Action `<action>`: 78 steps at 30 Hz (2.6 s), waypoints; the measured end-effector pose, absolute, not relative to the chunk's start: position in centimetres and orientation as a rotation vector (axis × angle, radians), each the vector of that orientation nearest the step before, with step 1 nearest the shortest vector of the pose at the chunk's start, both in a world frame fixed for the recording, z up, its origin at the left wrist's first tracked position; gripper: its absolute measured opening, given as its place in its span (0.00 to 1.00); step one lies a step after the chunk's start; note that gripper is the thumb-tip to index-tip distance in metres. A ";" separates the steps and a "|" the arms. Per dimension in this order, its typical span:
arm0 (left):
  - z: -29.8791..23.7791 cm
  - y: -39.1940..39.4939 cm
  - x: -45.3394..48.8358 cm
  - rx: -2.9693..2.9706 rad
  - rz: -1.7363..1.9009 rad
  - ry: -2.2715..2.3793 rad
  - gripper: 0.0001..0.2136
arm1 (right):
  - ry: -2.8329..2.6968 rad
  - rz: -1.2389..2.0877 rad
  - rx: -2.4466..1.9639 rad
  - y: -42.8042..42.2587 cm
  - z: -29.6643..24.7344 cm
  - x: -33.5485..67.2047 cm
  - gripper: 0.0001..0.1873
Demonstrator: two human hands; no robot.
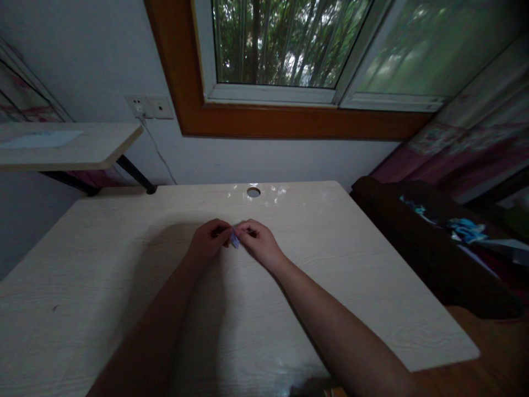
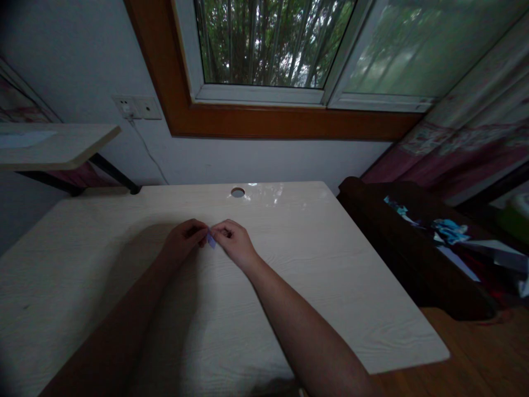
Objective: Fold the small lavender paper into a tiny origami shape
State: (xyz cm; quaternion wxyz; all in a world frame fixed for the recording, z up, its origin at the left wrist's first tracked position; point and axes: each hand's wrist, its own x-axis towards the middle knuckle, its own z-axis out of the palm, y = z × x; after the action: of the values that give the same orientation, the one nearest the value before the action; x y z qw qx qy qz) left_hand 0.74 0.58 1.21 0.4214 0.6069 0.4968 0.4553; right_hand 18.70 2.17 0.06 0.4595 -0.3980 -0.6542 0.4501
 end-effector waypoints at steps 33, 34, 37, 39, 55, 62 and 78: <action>1.1 1.1 0.5 1.340 1.120 1.308 0.12 | -1.426 1.363 -0.909 2.5 -1.0 18.3 0.15; 1.2 1.1 0.5 1.323 1.125 1.315 0.12 | -1.412 1.363 -0.898 2.5 -1.1 18.3 0.16; 1.5 1.0 0.6 1.298 1.119 1.322 0.12 | -1.405 1.359 -0.876 2.5 -1.1 18.3 0.17; 1.5 1.0 0.6 1.305 1.119 1.320 0.12 | -1.422 1.343 -0.873 2.5 -1.1 18.3 0.16; 1.6 1.0 0.7 1.366 1.102 1.393 0.13 | -1.449 1.262 -0.895 2.0 -0.5 18.2 0.13; 1.4 1.0 0.7 1.346 1.130 1.358 0.14 | -1.476 1.260 -0.888 2.0 -0.4 18.3 0.13; 1.1 1.0 0.6 1.403 1.097 1.328 0.13 | -1.415 1.319 -0.859 2.4 -1.2 18.4 0.18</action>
State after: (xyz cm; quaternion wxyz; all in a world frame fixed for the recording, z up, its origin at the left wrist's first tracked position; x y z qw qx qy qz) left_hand 0.61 0.98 1.06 0.4439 0.5660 0.5355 0.4425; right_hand 18.36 2.44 -1.17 0.4904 -0.3536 -0.5828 0.5430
